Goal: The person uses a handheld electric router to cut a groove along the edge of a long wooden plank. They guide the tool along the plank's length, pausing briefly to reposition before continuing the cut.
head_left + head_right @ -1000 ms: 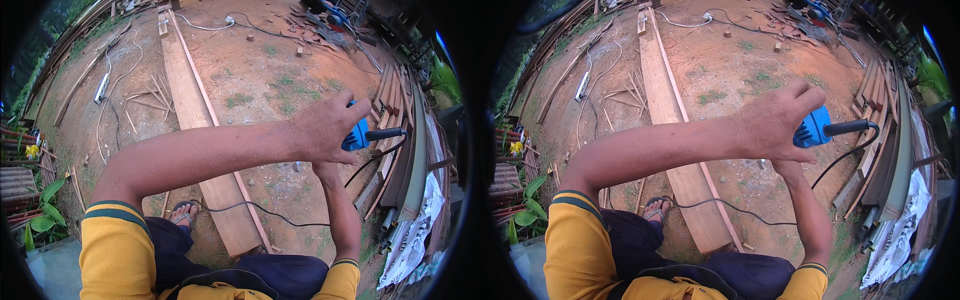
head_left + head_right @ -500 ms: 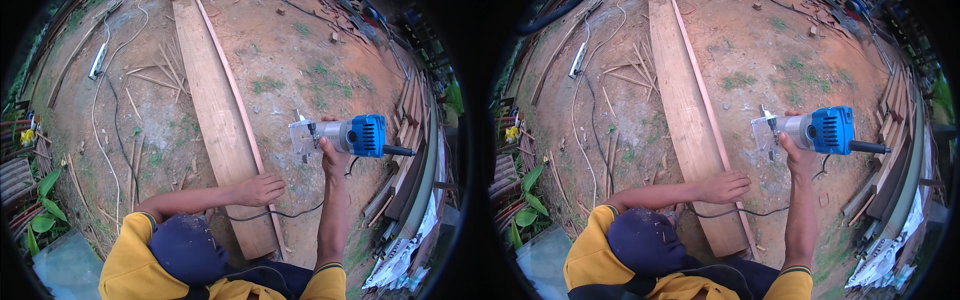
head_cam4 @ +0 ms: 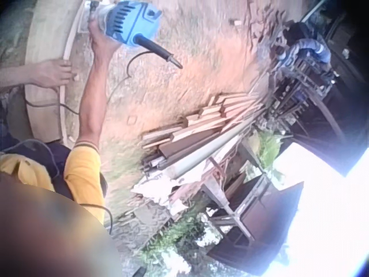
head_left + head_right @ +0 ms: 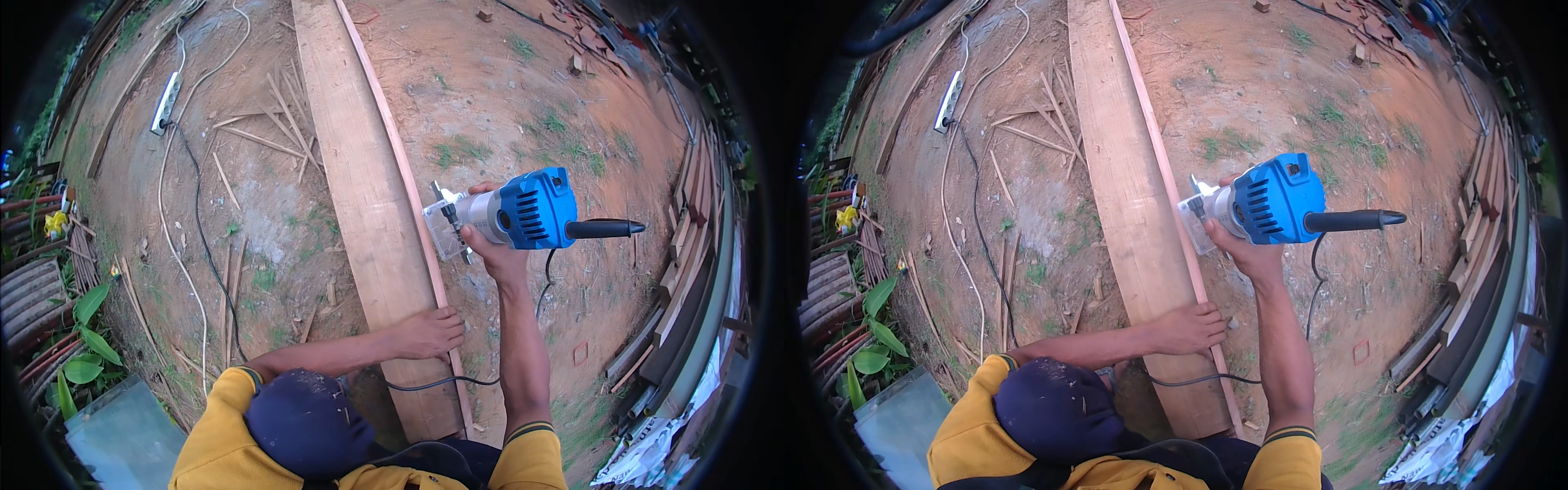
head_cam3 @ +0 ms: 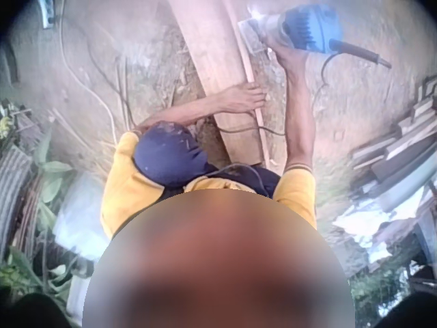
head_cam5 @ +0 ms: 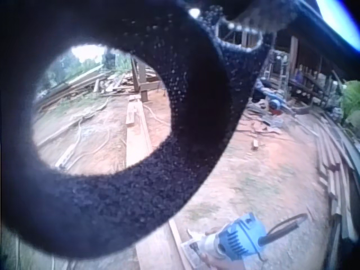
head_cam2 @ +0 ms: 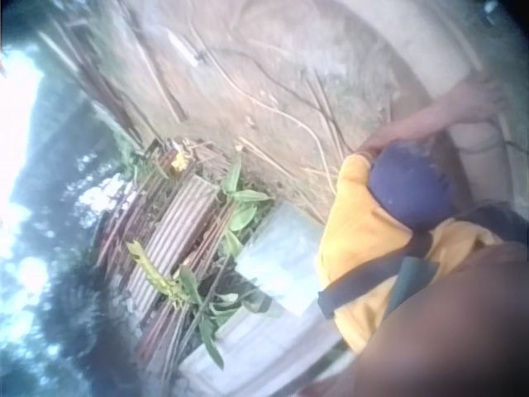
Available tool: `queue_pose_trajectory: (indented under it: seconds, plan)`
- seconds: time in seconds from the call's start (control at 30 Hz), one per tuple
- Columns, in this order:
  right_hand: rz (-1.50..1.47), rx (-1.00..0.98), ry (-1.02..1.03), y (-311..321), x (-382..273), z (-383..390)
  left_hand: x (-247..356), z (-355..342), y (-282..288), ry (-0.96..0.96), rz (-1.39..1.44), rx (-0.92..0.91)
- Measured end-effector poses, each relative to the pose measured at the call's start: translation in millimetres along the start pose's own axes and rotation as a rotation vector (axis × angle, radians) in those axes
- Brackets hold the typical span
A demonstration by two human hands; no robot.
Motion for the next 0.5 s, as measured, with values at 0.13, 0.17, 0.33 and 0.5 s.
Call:
queue_pose_trajectory:
  seconds: [0.13,0.17,0.33,0.5]
  plan:
    - [0.021,0.017,-0.005,-16.1,6.3,-6.8,-0.4,1.3,1.2,0.016,0.052,0.091]
    - [0.017,0.036,-0.004,-19.0,7.5,-7.9,-0.7,1.7,-0.5,0.012,0.052,0.084]
    - [0.067,0.063,0.009,-25.2,6.2,-11.5,-1.8,3.3,-3.9,0.013,0.066,0.060]
    - [0.072,0.068,-0.030,-27.9,9.3,-16.7,-0.6,2.0,-2.9,0.026,0.049,0.097]
Point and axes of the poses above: each hand's wrist, its own z-axis away from the middle knuckle, its own y-axis out of the back of the hand, x = y × z, the point moved 6 cm from there along -z, towards the middle knuckle, and after that the axes turned 8 degrees about y, right-handed, at the moved point
